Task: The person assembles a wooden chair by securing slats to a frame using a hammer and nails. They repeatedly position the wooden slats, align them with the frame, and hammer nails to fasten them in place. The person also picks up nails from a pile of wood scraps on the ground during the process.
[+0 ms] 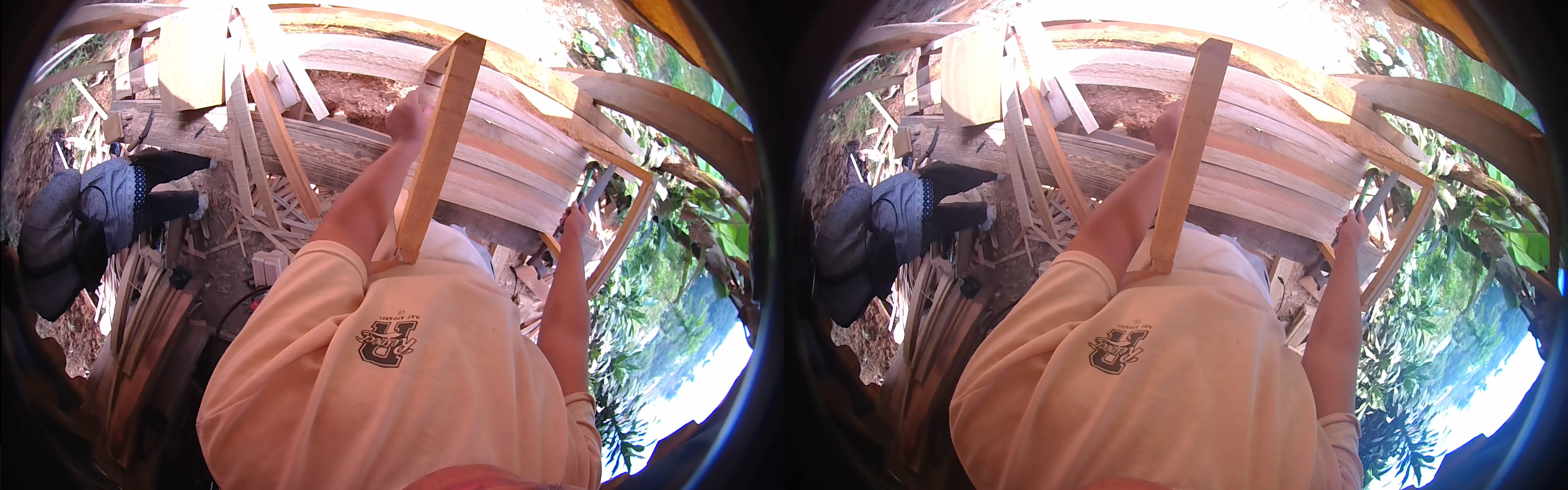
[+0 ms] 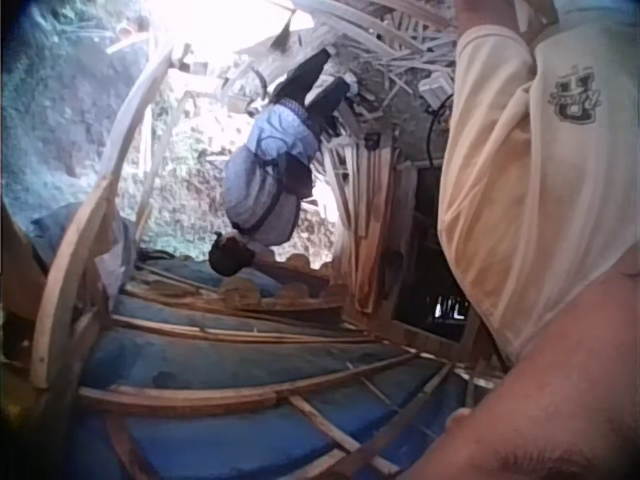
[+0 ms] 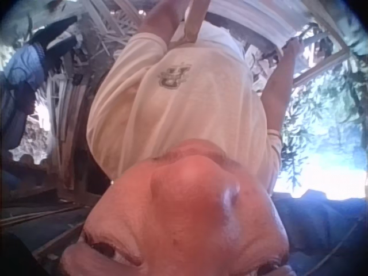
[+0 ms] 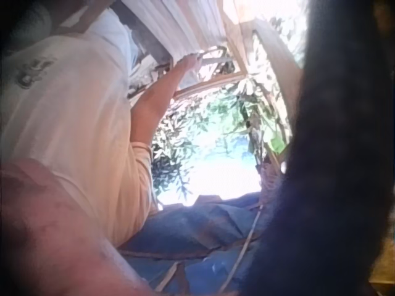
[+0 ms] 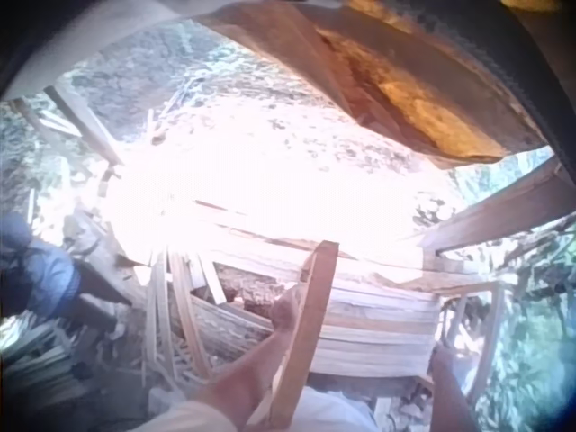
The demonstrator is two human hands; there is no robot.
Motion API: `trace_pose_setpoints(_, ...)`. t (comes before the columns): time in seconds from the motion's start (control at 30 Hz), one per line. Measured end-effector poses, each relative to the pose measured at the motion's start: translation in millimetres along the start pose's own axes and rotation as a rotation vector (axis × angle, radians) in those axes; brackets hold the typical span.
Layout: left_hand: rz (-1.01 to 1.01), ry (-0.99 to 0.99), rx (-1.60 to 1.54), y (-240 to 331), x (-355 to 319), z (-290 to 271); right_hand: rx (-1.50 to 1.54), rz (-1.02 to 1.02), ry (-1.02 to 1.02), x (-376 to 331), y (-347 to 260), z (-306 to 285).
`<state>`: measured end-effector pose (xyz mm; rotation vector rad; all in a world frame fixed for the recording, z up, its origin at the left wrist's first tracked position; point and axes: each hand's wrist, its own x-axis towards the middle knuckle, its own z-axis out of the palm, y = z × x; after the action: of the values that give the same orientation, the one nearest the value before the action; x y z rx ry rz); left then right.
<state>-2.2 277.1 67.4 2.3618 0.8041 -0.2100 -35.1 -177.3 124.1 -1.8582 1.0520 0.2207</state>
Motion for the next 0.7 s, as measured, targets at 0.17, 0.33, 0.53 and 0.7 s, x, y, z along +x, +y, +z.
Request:
trace_pose_setpoints(0.17,-0.027,0.019,-0.117,-1,-2,-4,0.019,-0.010,0.071,-7,-2,9)
trace_pose_setpoints(0.33,-0.052,-0.003,-0.158,0,0,-7,0.136,0.018,0.067,0,2,5)
trace_pose_setpoints(0.53,-0.116,-0.041,-0.169,3,1,-11,0.150,0.074,-0.032,-1,8,7)
trace_pose_setpoints(0.7,-0.080,-0.065,-0.184,-1,6,-14,0.230,0.032,0.091,1,5,17)
